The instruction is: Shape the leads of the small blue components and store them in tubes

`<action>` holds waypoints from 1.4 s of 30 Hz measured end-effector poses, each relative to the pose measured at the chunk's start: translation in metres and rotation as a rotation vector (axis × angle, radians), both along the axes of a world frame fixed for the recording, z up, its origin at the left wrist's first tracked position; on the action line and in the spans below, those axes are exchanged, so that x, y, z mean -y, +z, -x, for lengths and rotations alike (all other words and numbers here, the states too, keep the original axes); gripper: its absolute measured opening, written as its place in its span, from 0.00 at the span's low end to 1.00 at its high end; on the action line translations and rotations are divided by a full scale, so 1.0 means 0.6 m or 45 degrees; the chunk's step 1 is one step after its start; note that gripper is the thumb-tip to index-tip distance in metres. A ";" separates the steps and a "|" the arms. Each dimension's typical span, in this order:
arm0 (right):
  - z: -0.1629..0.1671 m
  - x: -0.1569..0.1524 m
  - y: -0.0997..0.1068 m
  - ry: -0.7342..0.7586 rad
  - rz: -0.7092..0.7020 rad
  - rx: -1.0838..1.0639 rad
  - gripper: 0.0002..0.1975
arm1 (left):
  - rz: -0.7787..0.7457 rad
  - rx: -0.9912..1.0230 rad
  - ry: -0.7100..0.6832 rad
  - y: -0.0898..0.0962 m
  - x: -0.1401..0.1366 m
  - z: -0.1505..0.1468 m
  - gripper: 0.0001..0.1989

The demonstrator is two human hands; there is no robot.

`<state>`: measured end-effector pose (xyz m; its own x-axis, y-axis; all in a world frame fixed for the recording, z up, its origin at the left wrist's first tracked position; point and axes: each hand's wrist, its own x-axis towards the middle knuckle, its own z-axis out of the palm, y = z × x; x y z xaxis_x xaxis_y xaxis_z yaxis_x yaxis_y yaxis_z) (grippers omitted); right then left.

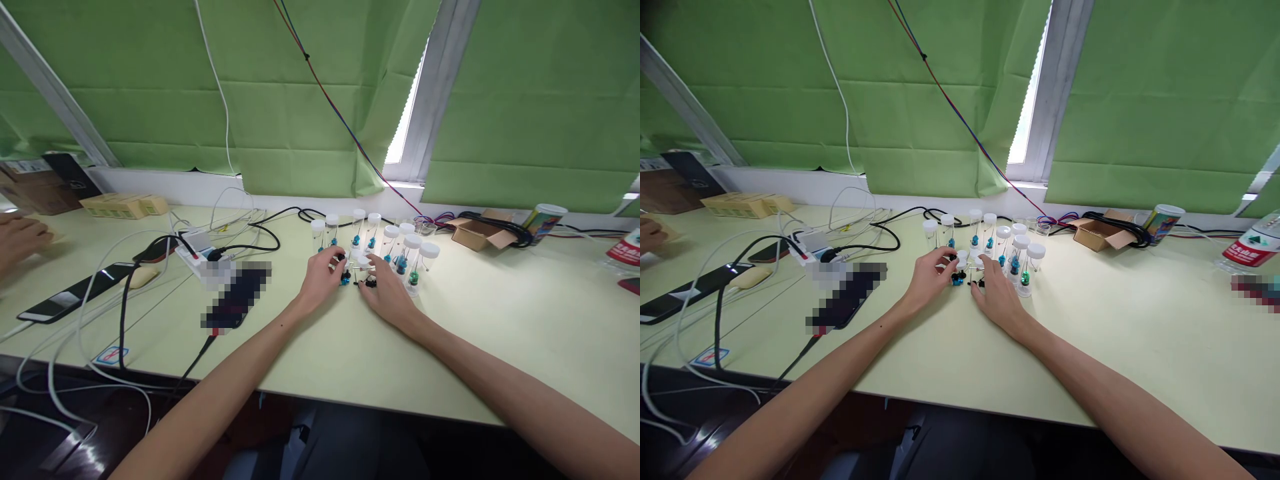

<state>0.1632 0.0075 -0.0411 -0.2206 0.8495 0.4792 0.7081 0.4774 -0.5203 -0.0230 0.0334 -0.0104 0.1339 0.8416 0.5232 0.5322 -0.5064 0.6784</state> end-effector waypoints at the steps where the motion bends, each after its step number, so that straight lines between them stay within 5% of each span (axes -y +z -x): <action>1: 0.000 0.001 0.000 0.004 0.020 0.037 0.29 | -0.002 -0.003 0.000 0.001 0.001 0.000 0.09; 14: 0.006 0.011 0.006 0.161 0.090 -0.078 0.26 | -0.008 -0.022 -0.018 0.004 0.003 -0.003 0.08; 23: 0.000 -0.008 -0.011 0.066 -0.119 -0.109 0.28 | -0.025 -0.059 -0.052 0.004 0.004 -0.002 0.08; 42: -0.002 -0.008 -0.006 0.185 0.079 0.103 0.32 | -0.067 -0.128 -0.075 0.000 0.004 -0.005 0.07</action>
<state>0.1644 0.0125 -0.0448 -0.3787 0.8334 0.4025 0.6748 0.5463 -0.4962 -0.0200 0.0310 -0.0103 0.2360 0.8026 0.5479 0.5644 -0.5721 0.5950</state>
